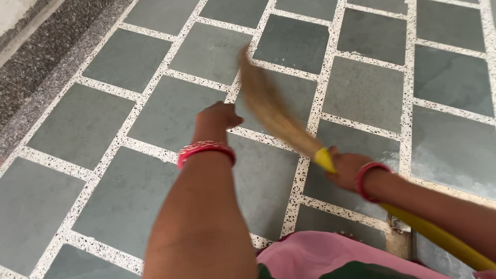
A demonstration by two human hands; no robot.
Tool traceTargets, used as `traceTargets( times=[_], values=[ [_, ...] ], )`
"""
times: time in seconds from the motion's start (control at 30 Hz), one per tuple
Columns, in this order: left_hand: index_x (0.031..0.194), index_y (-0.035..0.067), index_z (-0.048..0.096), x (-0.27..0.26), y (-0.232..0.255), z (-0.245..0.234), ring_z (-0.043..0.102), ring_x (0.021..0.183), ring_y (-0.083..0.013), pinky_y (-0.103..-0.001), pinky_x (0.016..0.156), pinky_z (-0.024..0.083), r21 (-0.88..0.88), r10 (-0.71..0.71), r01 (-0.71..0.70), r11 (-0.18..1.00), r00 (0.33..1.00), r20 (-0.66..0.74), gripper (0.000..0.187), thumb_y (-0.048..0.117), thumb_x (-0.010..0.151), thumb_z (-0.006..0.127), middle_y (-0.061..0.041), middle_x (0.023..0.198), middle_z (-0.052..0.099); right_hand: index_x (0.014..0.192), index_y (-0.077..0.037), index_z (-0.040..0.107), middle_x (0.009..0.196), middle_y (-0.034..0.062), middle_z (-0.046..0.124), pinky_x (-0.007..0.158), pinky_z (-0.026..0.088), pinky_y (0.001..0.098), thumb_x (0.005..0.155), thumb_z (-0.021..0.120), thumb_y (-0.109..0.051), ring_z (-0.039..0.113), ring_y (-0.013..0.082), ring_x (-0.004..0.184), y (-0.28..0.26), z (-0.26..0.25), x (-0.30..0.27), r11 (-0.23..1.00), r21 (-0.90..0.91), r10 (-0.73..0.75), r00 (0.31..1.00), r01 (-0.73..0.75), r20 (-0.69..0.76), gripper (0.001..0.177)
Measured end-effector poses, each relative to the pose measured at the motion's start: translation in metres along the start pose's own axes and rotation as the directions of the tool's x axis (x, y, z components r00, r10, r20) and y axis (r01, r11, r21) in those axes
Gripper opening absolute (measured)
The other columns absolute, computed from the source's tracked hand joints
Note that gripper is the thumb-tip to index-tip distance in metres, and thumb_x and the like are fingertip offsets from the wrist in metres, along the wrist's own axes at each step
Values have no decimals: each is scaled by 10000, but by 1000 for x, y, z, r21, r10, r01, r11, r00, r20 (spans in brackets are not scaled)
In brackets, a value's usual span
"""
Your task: The person sweeps debris across a tiled floor using a broom with a yellow handle, using their other hand to gather material or point at the floor.
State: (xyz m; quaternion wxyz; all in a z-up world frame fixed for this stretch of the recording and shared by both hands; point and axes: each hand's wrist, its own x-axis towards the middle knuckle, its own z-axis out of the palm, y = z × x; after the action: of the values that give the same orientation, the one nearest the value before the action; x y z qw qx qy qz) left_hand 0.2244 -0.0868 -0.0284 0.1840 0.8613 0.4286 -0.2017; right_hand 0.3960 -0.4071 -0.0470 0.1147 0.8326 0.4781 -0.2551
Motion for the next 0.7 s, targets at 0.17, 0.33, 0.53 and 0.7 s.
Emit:
traceTargets(
  times=[0.17, 0.33, 0.53, 0.7],
  values=[
    [1459, 231, 557, -11, -45, 1, 468, 1438, -297, -502, 1157, 421, 39, -2, 2, 999, 1000, -2, 601, 522, 936, 615, -64, 1574, 476, 1436, -36, 376, 1004, 212, 735, 832, 554, 503, 905, 613, -349, 706, 409, 945, -60, 42, -7, 949, 127, -297, 952, 287, 67, 661],
    [1476, 230, 557, -37, -88, -10, 449, 1467, -302, -533, 1164, 408, 74, -174, 166, 983, 977, 120, 622, 566, 954, 583, -28, 1588, 488, 1403, 7, 376, 979, 264, 718, 791, 550, 520, 918, 589, -330, 694, 437, 920, -142, 76, -20, 826, 174, -563, 792, 536, 236, 628],
    [1497, 325, 518, -71, -109, -19, 439, 1480, -276, -570, 1165, 400, 65, -377, 372, 926, 920, 103, 612, 600, 952, 564, 26, 1599, 469, 1378, -71, 426, 928, 237, 720, 767, 549, 554, 943, 593, -385, 709, 453, 846, -182, 73, -17, 704, 110, -709, 684, 702, 175, 562],
    [1516, 302, 499, -57, -115, -10, 443, 1464, -286, -554, 1164, 400, 95, -257, 250, 964, 963, 75, 666, 584, 925, 615, 4, 1586, 475, 1294, -76, 528, 974, 171, 743, 791, 559, 516, 838, 709, -504, 715, 385, 895, -103, 23, 54, 819, -12, -568, 809, 573, -151, 650]
  ],
)
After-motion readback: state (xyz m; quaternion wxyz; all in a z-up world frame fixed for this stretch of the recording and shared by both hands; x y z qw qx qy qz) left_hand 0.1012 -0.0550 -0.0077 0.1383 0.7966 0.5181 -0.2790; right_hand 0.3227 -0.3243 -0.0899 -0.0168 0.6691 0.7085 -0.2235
